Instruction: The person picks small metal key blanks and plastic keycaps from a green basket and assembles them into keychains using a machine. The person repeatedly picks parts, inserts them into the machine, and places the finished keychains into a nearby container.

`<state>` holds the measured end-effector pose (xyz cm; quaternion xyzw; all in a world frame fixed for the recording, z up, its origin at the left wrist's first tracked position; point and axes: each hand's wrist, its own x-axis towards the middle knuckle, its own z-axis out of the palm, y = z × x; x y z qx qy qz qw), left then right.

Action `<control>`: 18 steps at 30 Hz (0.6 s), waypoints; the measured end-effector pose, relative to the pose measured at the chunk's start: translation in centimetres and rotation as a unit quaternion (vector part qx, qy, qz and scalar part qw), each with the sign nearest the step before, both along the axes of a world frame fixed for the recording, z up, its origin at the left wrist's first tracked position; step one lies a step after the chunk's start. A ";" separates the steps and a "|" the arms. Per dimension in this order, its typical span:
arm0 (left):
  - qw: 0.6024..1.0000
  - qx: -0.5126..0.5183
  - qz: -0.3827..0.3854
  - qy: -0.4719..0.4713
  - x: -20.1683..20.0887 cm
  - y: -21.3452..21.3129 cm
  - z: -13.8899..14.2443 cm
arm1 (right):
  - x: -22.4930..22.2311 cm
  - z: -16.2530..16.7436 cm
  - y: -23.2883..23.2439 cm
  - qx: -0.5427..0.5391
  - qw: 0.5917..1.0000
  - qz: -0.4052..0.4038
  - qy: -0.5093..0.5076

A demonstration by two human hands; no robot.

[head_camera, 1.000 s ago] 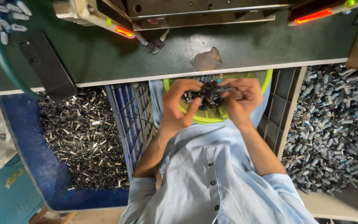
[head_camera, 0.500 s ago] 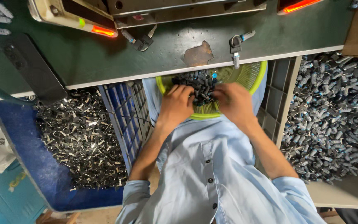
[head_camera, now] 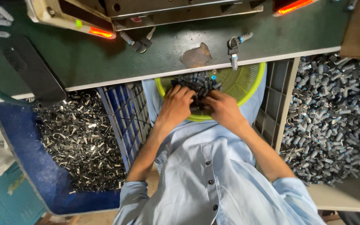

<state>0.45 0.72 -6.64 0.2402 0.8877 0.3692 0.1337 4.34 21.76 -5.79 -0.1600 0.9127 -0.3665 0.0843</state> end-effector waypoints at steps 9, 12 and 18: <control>0.945 0.311 0.103 0.010 -0.6 1.6 5.6 | 0.4 1.9 -0.2 -0.366 0.901 -0.226 -0.059; 0.942 0.312 0.121 0.006 -0.7 1.6 6.7 | 0.8 1.8 -1.1 -0.492 0.835 -0.243 -0.039; 0.923 0.322 0.100 0.188 -0.7 1.9 7.2 | 1.6 0.6 -2.3 -0.528 0.800 -0.278 -0.058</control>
